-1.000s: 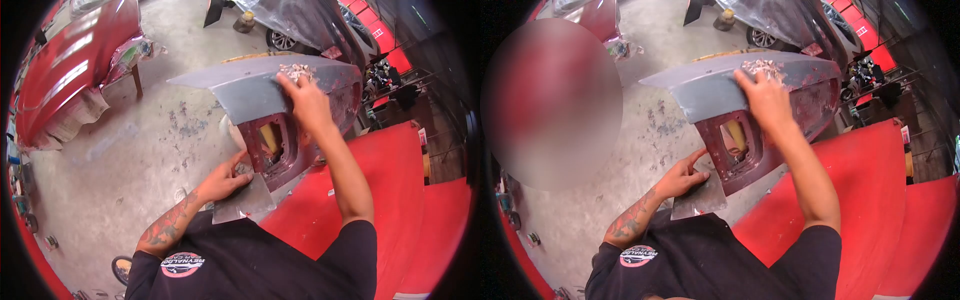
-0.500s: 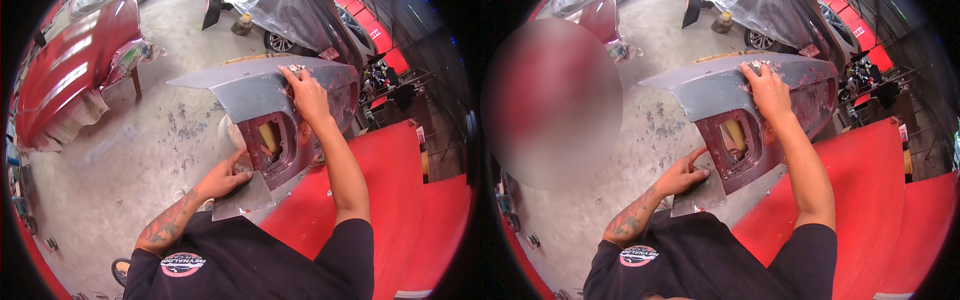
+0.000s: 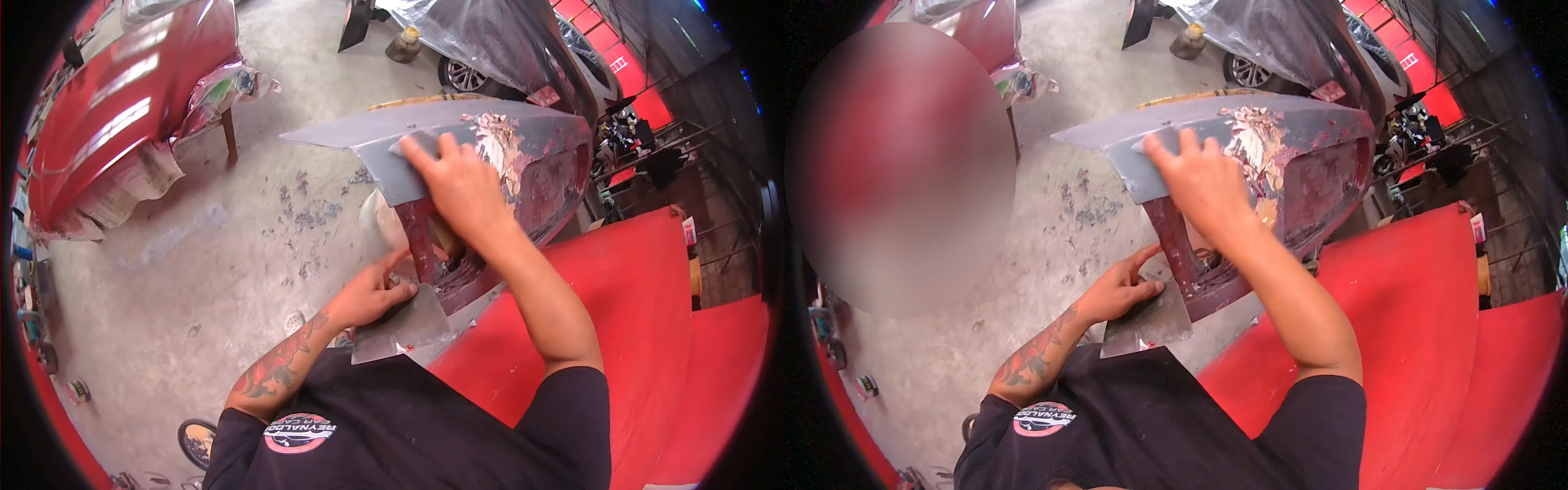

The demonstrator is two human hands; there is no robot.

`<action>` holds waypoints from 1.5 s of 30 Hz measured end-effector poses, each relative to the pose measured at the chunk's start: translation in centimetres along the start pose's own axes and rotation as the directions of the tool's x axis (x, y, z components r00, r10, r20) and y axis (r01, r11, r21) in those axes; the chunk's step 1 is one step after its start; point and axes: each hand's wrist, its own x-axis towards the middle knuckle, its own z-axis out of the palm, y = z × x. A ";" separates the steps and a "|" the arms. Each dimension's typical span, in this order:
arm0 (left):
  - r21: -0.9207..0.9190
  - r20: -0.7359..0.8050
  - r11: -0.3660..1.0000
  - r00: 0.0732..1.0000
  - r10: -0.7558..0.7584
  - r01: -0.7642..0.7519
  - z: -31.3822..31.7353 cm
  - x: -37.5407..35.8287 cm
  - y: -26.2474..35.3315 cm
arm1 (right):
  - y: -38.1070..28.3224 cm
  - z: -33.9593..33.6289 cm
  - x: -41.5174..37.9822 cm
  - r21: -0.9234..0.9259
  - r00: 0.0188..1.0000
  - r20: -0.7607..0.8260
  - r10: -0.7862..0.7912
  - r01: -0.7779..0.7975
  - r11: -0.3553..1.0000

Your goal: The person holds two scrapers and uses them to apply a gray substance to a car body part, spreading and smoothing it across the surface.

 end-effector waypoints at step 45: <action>0.074 0.027 0.989 0.991 -0.128 0.125 0.0 -0.6 -0.4 | 5.9 2.0 -5.2 0.036 0.982 -0.055 0.183 -0.181 0.983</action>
